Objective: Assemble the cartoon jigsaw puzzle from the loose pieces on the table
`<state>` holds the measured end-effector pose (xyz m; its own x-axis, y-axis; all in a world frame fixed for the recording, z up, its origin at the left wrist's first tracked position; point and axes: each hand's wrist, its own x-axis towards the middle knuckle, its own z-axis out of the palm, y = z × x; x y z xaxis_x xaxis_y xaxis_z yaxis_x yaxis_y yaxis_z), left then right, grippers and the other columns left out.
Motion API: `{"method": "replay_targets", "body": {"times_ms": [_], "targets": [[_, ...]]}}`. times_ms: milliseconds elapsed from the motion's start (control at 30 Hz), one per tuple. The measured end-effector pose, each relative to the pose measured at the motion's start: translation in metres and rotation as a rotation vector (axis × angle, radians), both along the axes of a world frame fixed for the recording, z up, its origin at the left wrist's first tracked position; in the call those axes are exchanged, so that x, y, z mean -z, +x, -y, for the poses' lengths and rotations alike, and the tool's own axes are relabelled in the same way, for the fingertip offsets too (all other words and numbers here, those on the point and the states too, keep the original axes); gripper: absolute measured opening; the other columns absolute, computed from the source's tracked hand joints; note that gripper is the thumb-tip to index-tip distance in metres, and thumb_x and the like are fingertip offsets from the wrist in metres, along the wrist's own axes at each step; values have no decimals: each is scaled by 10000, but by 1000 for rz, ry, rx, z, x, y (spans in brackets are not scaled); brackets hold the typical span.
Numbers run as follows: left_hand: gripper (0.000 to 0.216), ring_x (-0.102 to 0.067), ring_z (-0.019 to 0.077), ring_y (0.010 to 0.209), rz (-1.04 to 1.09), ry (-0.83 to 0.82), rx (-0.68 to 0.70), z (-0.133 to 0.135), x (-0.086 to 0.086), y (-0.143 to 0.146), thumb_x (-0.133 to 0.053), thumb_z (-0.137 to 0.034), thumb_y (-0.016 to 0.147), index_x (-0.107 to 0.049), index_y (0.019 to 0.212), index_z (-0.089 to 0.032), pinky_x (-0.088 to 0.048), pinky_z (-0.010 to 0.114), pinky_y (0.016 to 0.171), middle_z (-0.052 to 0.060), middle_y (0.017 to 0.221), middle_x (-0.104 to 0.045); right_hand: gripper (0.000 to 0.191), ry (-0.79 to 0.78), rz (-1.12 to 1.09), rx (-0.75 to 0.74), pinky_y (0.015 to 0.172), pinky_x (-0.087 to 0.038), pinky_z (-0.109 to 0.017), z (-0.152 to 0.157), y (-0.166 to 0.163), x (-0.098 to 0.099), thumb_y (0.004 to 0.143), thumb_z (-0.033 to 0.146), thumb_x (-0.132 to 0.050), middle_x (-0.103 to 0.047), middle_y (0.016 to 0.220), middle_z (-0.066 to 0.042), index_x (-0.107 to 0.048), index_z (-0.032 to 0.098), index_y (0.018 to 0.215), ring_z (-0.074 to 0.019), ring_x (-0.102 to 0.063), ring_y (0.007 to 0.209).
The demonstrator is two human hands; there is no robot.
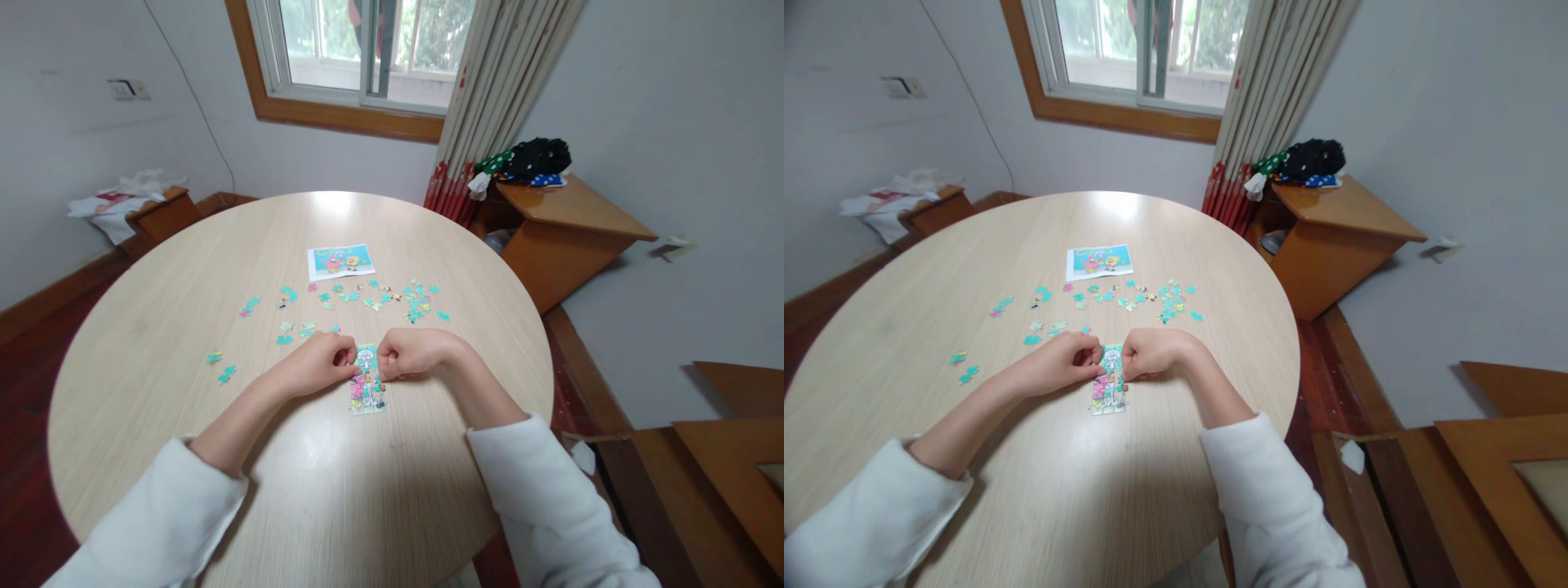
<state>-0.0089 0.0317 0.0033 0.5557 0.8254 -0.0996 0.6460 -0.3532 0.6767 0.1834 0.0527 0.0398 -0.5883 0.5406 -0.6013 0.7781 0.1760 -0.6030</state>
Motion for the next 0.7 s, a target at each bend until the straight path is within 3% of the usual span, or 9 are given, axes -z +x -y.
{"method": "replay_targets", "body": {"times_ms": [267,700], "targets": [[316,-396,113,540,-74,68,65,0,-3,1,-677,-406,703,-479,599,-182,-250,250,533,-46,541,-455,136,2,-10,-17,472,-268,-213,-1,0,5,686,218,-575,-442,466,63,-511,159,582,-64,-387,464],[315,-391,125,571,-161,110,102,2,-8,3,-680,-369,694,-452,580,-185,-231,254,557,-47,550,-440,112,130,134,-93,494,-280,-214,5,-8,-3,687,203,-571,-435,545,50,-494,165,615,-76,-392,523]]}}
